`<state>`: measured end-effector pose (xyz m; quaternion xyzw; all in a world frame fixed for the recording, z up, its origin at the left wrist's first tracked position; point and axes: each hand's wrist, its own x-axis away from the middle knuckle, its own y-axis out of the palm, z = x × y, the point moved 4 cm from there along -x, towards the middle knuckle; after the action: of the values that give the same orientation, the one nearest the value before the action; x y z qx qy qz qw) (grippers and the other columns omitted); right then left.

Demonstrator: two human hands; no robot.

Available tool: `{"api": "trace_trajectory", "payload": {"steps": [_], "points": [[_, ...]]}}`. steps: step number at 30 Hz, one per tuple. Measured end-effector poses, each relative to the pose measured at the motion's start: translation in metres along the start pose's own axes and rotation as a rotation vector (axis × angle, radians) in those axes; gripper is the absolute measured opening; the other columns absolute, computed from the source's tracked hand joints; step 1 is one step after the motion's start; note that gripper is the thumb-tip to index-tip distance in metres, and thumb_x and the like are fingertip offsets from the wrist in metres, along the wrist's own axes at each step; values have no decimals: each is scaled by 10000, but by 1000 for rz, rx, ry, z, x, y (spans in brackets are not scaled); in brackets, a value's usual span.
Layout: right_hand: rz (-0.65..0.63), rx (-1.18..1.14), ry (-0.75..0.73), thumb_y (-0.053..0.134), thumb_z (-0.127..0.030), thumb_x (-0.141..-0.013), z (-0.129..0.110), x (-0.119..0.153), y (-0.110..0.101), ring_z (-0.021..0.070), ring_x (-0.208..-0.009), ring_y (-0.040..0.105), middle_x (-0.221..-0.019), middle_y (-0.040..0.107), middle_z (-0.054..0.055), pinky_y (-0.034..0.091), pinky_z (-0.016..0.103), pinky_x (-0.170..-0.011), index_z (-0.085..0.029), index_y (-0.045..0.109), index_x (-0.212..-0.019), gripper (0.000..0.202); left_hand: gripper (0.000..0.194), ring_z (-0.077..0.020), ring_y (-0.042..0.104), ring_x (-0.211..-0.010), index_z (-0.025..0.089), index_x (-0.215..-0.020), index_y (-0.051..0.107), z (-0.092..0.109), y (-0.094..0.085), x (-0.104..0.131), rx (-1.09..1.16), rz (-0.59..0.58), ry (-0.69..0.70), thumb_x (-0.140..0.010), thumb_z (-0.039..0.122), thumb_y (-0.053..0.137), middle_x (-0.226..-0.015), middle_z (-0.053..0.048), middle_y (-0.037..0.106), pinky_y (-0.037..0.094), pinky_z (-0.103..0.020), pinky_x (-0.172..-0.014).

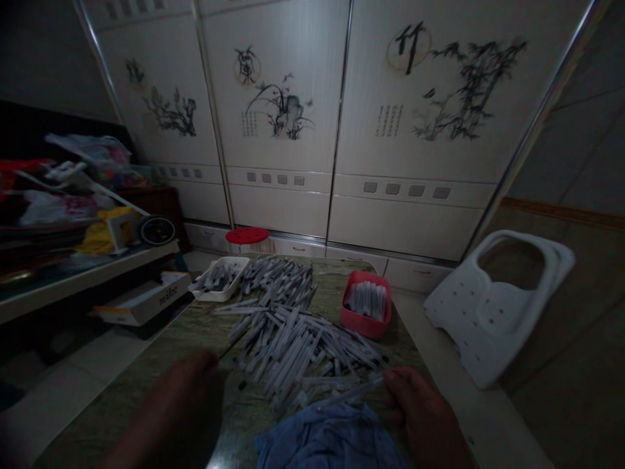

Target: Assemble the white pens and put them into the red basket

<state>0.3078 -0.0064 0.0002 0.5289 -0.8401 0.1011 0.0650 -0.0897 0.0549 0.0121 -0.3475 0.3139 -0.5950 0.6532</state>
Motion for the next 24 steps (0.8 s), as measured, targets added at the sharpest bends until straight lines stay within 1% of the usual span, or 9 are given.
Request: {"api": "trace_trajectory", "payload": {"steps": [3, 7, 11, 13, 15, 17, 18, 21, 24], "points": [[3, -36, 2, 672, -598, -845, -1, 3, 2, 123, -548, 471, -682, 607, -34, 360, 257, -488, -224, 684, -856, 375, 208, -242, 636, -759, 223, -829, 634, 6, -1, -2, 90, -20, 9, -919, 299, 462, -780, -46, 688, 405, -329, -685], [-38, -107, 10, 687, -577, -844, -1, 4, 7, 138, -572, 513, -703, 624, -22, 400, 257, -506, -223, 687, -872, 356, 207, -222, 649, -860, 206, -910, 650, 28, 7, -1, 490, -120, 94, -901, 392, 561, -873, -30, 704, 457, -307, -772], [-74, -149, 0, 706, -596, -839, 1, 3, 16, 143, -606, 532, -723, 656, -15, 419, 250, -534, -219, 678, -933, 390, 304, -141, 546, -615, 204, -965, 650, 49, 28, 14, 901, -342, -73, -835, 477, 688, -714, 36, 618, 396, -250, -594], [-77, -138, -18, 713, -617, -830, 0, 5, 22, 143, -612, 529, -728, 666, -14, 422, 250, -543, -208, 682, -964, 431, 343, -120, 510, -570, 194, -1006, 651, 57, 40, 21, 1030, -440, -105, -828, 478, 721, -671, 47, 584, 348, -233, -553], [-56, -131, -44, 718, -630, -817, -3, 8, 28, 147, -606, 528, -720, 669, -9, 416, 254, -537, -196, 695, -970, 461, 330, -113, 511, -587, 183, -1003, 664, 61, 50, 25, 1102, -483, -86, -836, 458, 737, -680, 36, 590, 341, -227, -565], [-32, -135, -54, 730, -638, -798, -5, 13, 32, 150, -597, 532, -709, 672, -5, 412, 257, -530, -191, 705, -964, 478, 302, -118, 537, -635, 177, -965, 688, 62, 57, 26, 1146, -472, -64, -842, 448, 742, -737, 10, 626, 358, -229, -596], [-27, -145, -54, 736, -640, -789, -6, 15, 33, 150, -593, 534, -707, 674, -5, 414, 257, -531, -192, 707, -963, 481, 314, -130, 556, -655, 173, -963, 701, 63, 61, 26, 1133, -524, -46, -832, 454, 755, -748, -1, 635, 369, -235, -606], [-41, -145, -47, 745, -654, -769, -6, 18, 36, 153, -594, 546, -718, 685, -2, 431, 260, -538, -204, 708, -959, 490, 344, -131, 547, -649, 170, -957, 717, 65, 66, 27, 1114, -547, -16, -826, 485, 759, -735, -4, 623, 363, -238, -598], [-43, -130, -48, 736, -651, -774, -4, 19, 36, 155, -599, 549, -721, 693, 0, 429, 260, -535, -212, 712, -956, 476, 302, -115, 512, -659, 171, -960, 717, 67, 67, 28, 1104, -575, 8, -869, 459, 728, -751, 1, 616, 358, -229, -611]]}}
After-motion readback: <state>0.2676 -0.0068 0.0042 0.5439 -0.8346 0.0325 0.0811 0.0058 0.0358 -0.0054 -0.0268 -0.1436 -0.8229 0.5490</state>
